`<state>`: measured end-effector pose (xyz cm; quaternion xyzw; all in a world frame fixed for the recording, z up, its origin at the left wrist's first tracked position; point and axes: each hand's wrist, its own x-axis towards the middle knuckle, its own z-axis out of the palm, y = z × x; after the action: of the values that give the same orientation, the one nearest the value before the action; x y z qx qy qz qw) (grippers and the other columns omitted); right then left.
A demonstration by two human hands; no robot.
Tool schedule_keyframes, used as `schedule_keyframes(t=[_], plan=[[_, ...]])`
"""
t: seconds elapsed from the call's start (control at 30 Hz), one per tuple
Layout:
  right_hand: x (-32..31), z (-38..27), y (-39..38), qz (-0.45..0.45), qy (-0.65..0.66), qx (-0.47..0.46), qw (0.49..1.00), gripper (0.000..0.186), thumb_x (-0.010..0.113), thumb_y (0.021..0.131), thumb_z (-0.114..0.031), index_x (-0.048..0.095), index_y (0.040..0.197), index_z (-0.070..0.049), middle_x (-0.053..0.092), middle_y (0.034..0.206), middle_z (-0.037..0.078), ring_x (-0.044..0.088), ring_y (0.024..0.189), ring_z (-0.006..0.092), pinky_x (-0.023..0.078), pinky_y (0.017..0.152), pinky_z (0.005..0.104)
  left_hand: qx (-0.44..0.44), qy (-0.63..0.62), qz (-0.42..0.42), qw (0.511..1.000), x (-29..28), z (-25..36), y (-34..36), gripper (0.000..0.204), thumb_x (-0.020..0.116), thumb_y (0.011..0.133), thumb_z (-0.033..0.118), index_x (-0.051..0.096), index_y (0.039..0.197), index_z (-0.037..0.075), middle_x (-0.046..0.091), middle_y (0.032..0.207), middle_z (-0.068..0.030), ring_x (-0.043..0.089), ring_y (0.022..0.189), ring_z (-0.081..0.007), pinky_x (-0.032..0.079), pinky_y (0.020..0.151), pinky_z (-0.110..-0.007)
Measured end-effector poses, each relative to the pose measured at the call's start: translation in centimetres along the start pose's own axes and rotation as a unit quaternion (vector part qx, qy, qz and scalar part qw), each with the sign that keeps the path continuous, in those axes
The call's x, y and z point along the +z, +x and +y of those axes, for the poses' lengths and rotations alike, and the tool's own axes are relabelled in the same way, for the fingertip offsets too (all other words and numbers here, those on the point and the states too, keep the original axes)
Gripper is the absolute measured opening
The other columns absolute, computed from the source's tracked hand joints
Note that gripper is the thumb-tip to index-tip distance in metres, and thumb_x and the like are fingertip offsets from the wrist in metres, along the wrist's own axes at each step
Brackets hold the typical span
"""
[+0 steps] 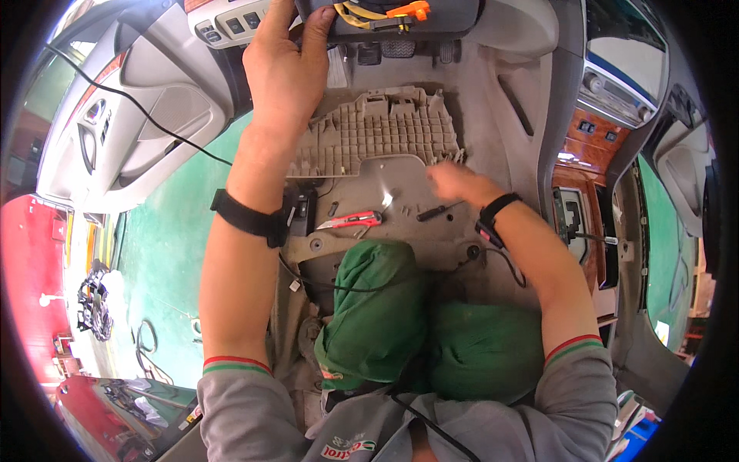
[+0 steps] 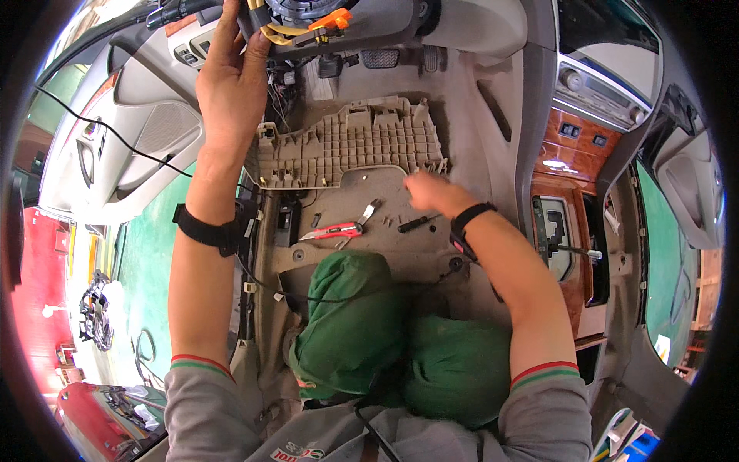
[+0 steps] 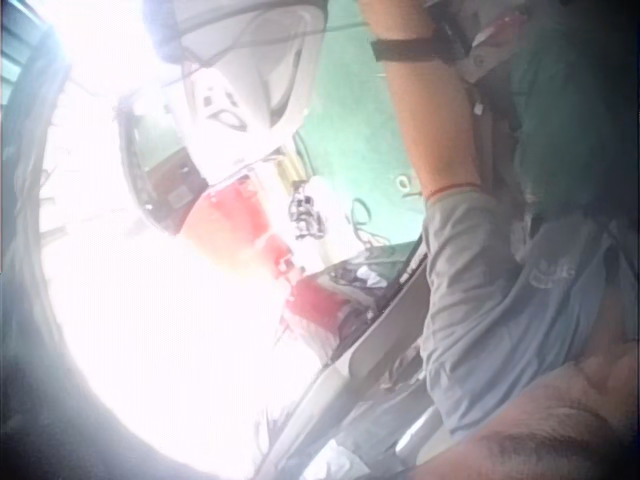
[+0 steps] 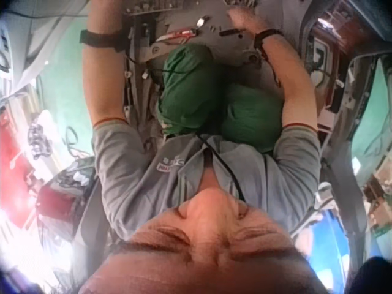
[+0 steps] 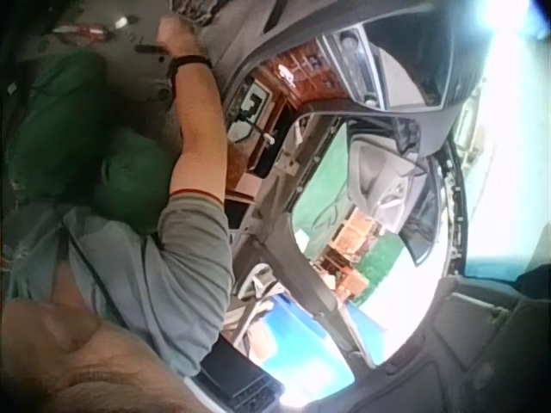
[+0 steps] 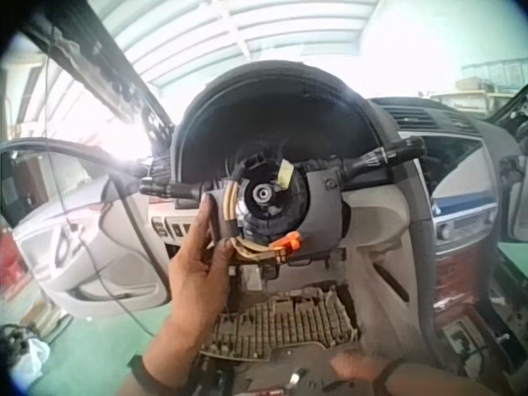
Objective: The person assembles the steering column cover by fitting the plastic panels together and securing them with a screwdriver.
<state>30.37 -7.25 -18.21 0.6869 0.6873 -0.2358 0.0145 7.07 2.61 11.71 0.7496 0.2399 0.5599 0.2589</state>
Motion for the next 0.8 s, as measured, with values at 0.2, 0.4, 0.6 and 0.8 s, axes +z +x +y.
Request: schedule_keyframes(t=[0.2, 0.4, 0.6, 0.8], plan=[[11.2, 2.3, 1.5, -0.091, -0.142, -0.081, 0.982, 0.029, 0.068, 0.083, -0.007, 0.069, 0.112, -0.006, 0.074, 0.107, 0.02, 0.071, 0.106, 0.0381, 0.058, 0.091, 0.0481, 0.092, -0.012, 0.017, 0.996, 0.5, -3.0, 0.2, 0.061, 0.063, 0.101, 0.0, 0.041, 0.158, 0.005, 0.06, 0.144, -0.0114, 0.059, 0.12, -0.0127, 0.045, 0.105, -0.027], [9.4, -1.9, 1.8, -0.178, -0.211, -0.076, 0.958, 0.042, 0.068, 0.091, -0.01, 0.059, 0.132, -0.006, 0.059, 0.133, 0.021, 0.06, 0.126, 0.0397, 0.055, 0.099, 0.048, 0.063, 0.031, 0.016, 0.997, -0.5, -2.8, 0.0, 0.068, 0.076, 0.089, 0.003, 0.048, 0.152, 0.003, 0.061, 0.141, -0.0236, 0.068, 0.121, -0.033, 0.055, 0.1, -0.037], [7.7, -4.1, 1.8, 0.02, -0.114, 0.062, 0.991, 0.033, 0.065, 0.093, -0.018, 0.06, 0.122, -0.004, 0.064, 0.12, 0.021, 0.064, 0.112, 0.0405, 0.054, 0.096, 0.0502, 0.049, -0.008, -0.005, 0.999, -0.9, -3.1, 0.1, 0.074, 0.08, 0.085, 0.002, 0.047, 0.151, -0.001, 0.057, 0.147, -0.0219, 0.062, 0.13, -0.033, 0.05, 0.108, -0.037], [-5.5, -7.3, -6.3, 0.389, 0.073, 0.205, 0.895, 0.041, 0.071, 0.091, -0.024, 0.056, 0.121, 0.0, 0.067, 0.11, 0.022, 0.068, 0.099, 0.0412, 0.056, 0.083, 0.0475, 0.054, -0.116, -0.004, 0.992, 0.1, -3.7, 0.3, 0.103, 0.093, 0.062, 0.003, 0.047, 0.154, 0.009, 0.055, 0.149, -0.0206, 0.051, 0.14, -0.0368, 0.045, 0.113, -0.041]])
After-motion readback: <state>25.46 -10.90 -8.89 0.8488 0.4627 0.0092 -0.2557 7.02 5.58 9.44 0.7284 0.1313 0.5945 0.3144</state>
